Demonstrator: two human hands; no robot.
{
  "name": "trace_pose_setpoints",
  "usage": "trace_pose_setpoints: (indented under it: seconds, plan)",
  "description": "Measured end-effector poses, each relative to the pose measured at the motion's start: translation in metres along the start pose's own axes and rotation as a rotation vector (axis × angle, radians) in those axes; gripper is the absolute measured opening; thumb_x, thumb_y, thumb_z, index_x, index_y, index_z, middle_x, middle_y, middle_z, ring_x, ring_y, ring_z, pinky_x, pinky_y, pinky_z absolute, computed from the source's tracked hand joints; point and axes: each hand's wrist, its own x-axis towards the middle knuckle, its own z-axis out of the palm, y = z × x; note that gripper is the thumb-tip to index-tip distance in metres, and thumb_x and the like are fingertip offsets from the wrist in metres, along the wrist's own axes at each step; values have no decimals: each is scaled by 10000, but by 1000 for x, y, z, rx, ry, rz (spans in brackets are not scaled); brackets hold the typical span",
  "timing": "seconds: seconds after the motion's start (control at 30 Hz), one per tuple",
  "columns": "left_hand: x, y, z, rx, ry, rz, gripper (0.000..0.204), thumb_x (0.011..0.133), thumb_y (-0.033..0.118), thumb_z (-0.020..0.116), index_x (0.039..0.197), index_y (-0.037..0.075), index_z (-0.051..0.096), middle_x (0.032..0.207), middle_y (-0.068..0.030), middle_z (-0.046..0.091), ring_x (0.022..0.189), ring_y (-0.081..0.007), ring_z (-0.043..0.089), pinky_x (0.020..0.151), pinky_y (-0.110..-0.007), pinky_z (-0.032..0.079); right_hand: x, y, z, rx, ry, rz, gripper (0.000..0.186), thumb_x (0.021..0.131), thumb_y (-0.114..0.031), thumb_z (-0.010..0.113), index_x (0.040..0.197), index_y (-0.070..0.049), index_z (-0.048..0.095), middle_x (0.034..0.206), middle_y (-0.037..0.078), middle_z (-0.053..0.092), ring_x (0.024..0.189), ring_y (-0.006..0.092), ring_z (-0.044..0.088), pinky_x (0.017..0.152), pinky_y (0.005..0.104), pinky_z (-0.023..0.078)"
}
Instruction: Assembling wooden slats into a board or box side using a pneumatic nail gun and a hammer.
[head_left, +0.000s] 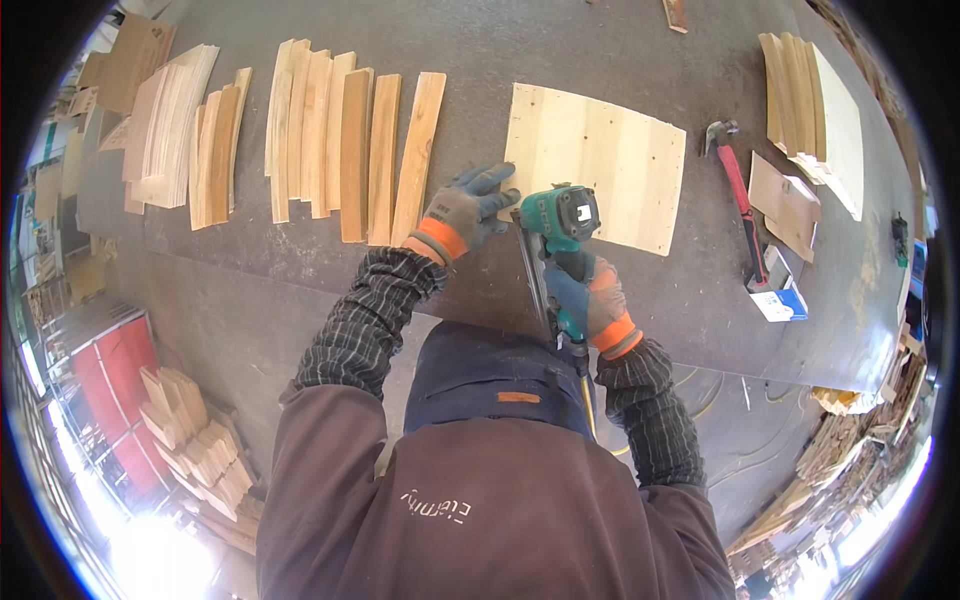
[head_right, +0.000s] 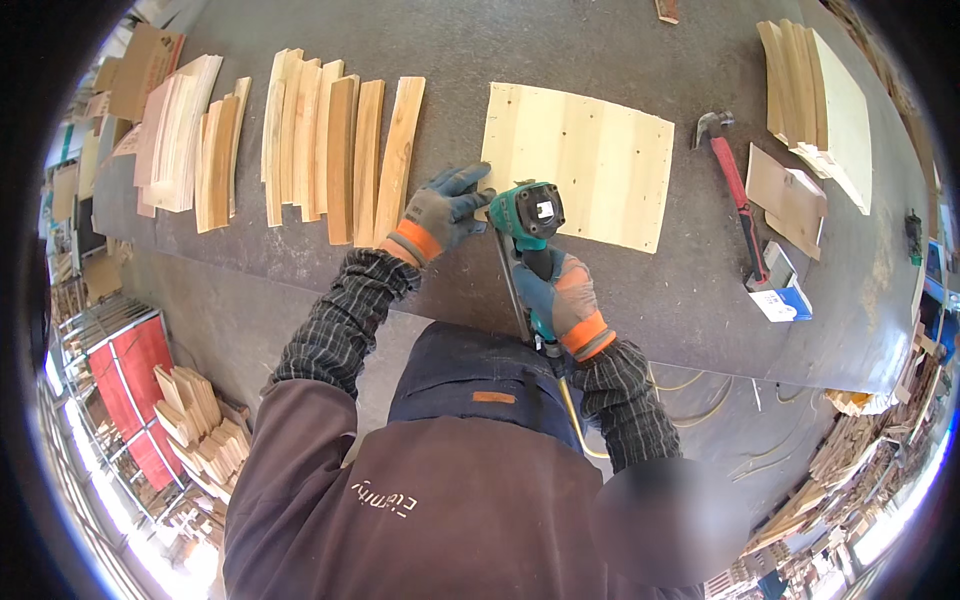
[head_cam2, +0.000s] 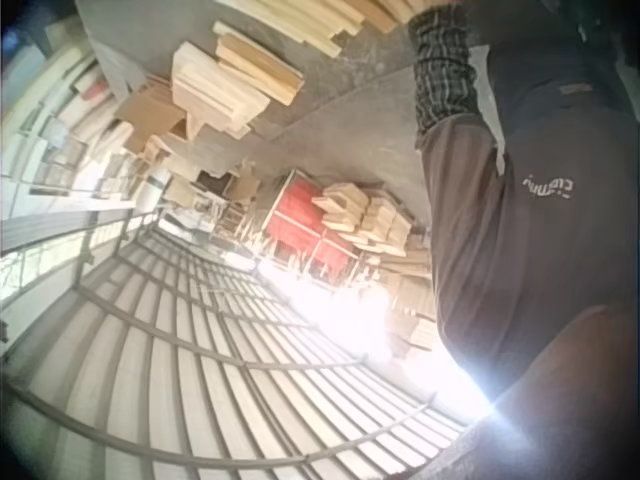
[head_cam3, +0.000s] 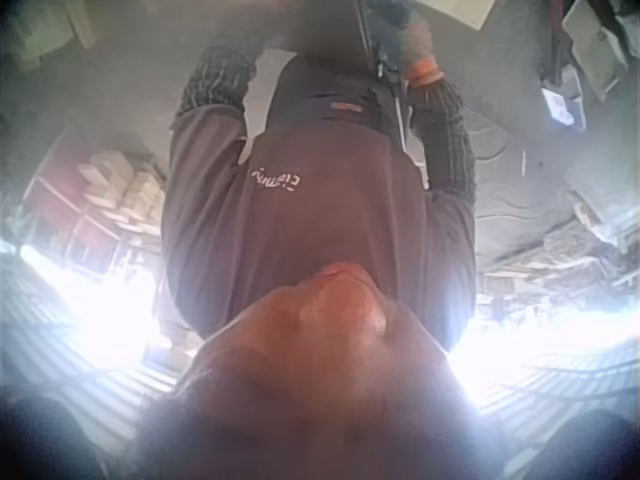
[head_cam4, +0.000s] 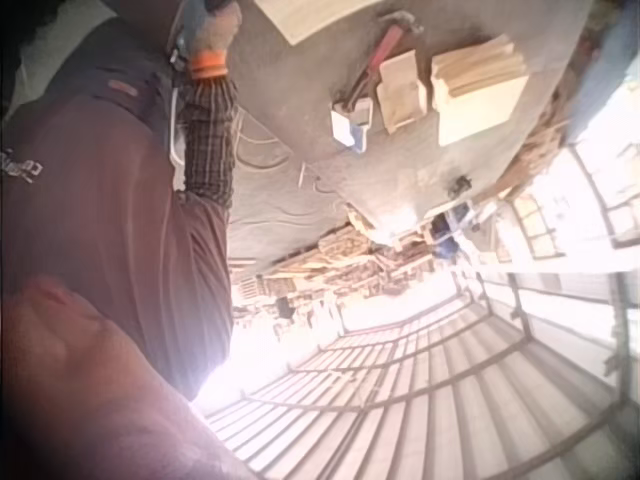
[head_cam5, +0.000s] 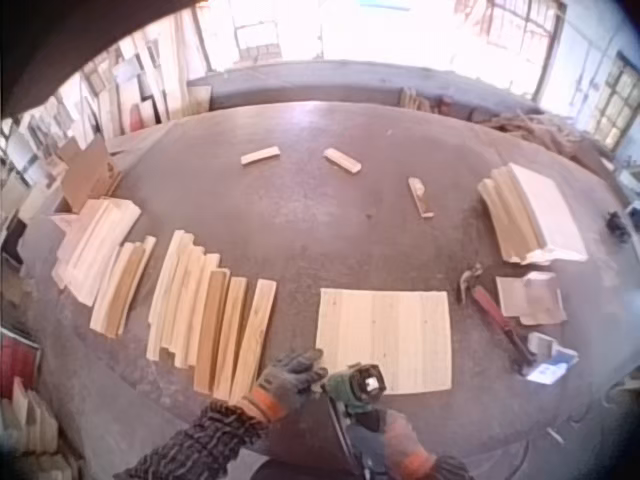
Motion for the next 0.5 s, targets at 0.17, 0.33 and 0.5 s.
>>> trace_pose_setpoints:
  seconds: [0.17, 0.33, 0.5]
  plan:
    - [-1, 3, -2, 4, 8, 8, 558, 729, 186, 914, 1270, 197, 778, 1588, -42, 548, 1450, -309, 519, 1224, -491, 424, -13, -3, -10, 8, 51, -26, 254, 957, -143, 685, 1171, -23, 748, 804, -21, 649, 671, 73, 581, 600, 274, 482]
    - [4, 12, -9, 28, 17, 21, 532, 715, 147, 927, 1231, 150, 798, 1547, -89, 583, 1398, -341, 566, 1180, -452, 494, -19, 14, -37, 7, 93, 0, 315, 941, -176, 733, 1204, -3, 747, 998, 25, 769, 881, 85, 642, 792, 301, 551]
    - [1, 7, -2, 27, 31, 18, 536, 719, 145, 915, 1240, 169, 792, 1547, -72, 581, 1416, -324, 549, 1168, -457, 485, -27, 20, -54, 6, 140, -53, 280, 971, -168, 690, 1202, -21, 744, 812, -13, 657, 688, 80, 598, 623, 275, 502]
